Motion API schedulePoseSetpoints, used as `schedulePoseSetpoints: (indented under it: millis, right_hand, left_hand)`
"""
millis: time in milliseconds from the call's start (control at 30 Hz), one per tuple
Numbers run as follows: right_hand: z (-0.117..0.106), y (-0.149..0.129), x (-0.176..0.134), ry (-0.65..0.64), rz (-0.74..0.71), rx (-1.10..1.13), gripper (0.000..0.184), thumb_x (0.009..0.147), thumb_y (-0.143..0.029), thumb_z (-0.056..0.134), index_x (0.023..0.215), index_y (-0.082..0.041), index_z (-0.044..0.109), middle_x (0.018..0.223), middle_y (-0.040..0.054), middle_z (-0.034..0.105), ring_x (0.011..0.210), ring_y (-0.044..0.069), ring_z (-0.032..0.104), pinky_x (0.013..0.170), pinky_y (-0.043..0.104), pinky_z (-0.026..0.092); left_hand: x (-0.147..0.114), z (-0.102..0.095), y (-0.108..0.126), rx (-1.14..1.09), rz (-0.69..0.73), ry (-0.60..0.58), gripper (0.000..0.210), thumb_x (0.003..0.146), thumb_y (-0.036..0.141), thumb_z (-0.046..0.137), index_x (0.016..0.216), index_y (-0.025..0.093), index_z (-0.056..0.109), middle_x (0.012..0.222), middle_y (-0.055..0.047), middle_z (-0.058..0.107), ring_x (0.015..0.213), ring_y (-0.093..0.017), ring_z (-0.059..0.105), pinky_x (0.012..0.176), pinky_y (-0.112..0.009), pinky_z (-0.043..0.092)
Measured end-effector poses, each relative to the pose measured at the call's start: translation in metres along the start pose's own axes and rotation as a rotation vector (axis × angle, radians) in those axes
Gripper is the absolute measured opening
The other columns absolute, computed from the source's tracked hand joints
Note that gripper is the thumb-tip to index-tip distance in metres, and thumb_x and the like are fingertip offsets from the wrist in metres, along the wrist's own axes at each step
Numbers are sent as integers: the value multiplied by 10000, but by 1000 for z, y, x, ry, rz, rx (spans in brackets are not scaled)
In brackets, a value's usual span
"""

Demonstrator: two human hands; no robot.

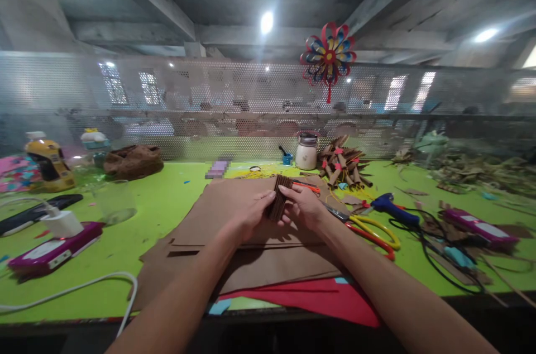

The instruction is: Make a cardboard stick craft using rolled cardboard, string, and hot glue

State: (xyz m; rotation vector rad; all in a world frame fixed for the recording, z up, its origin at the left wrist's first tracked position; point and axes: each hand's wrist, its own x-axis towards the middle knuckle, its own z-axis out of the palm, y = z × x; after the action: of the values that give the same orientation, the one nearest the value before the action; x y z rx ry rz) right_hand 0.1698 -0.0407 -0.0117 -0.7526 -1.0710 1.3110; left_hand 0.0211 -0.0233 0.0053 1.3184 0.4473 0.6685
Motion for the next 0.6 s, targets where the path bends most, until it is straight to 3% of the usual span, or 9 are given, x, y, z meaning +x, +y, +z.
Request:
schedulePoseSetpoints:
  millis: [233,433,600]
  right_hand:
    - [2,-3,-1,29,-8,14,298,664,-374,724,796,-143,590,603,5,605,432,91,505,389,204,382]
    - [7,-9,-5,5,4,-1,352,739,-516,601,759,-166,581,588,17,600,422,109,491,396,233,390]
    - [2,-8,0,184,-35,-1,457,741,-609,529,705,-159,595,636,42,615,498,119,513,454,239,411]
  left_hand:
    - [0,0,2,-17,-11,19,274,859,319,489,996,99,579,842,-124,671,641,-148,620,580,-257,491]
    - [1,-4,1,-15,-13,1,305,864,356,482,1009,99,562,811,-115,665,646,-137,606,573,-231,458]
    - [-1,-3,3,-11,-19,22,342,865,380,475,1033,93,555,785,-115,655,620,-137,591,593,-261,456]
